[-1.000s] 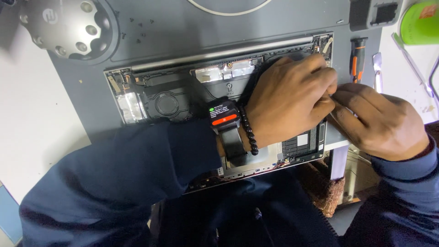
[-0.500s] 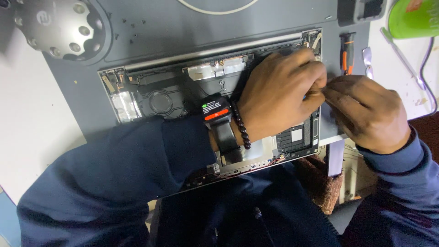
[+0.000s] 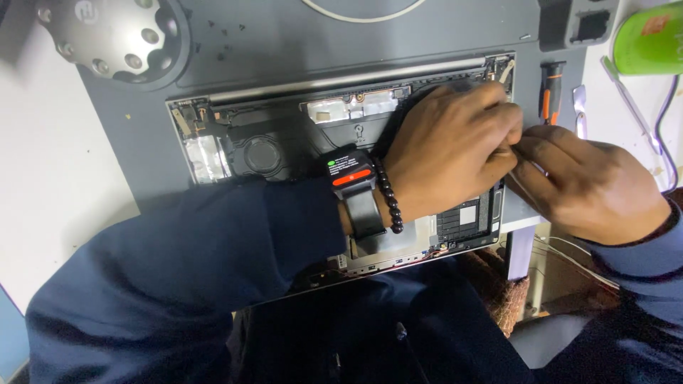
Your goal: Repairing a laptop by disassembling internal components and using a screwdriver
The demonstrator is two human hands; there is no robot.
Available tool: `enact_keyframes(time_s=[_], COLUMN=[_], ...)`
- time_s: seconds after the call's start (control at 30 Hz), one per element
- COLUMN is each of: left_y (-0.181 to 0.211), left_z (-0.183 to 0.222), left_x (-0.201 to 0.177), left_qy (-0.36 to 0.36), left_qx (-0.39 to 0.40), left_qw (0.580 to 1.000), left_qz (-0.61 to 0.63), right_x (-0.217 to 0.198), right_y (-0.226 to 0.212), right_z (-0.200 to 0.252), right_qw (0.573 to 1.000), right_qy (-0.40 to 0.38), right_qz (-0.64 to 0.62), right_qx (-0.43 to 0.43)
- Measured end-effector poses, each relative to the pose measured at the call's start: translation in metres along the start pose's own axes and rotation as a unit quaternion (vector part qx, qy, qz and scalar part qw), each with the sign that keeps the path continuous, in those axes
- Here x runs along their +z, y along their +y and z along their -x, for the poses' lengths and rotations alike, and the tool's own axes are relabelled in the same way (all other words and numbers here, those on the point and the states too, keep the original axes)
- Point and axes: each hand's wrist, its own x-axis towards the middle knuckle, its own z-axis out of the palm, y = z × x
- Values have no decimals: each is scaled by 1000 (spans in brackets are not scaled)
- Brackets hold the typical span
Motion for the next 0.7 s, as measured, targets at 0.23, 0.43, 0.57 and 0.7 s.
enact_keyframes(time_s=[0.23, 0.43, 0.57, 0.7], left_y=[-4, -8, -6, -4], left_z=[-1, 1, 2, 1], left_x=[9, 11, 6, -5], left_qy=[-2, -8, -18, 10], left_qx=[-21, 3, 9, 30], left_qw=[1000, 1000, 1000, 1000], left_qz=[15, -13, -4, -1], right_x=[-3, -1, -4, -5], right_y=[3, -3, -9, -10], right_z=[-10, -6, -10, -16], right_qw=[998, 995, 997, 996], right_qy=[-5, 5, 12, 24], right_qz=[-67, -80, -51, -60], right_qx=[13, 57, 54, 65])
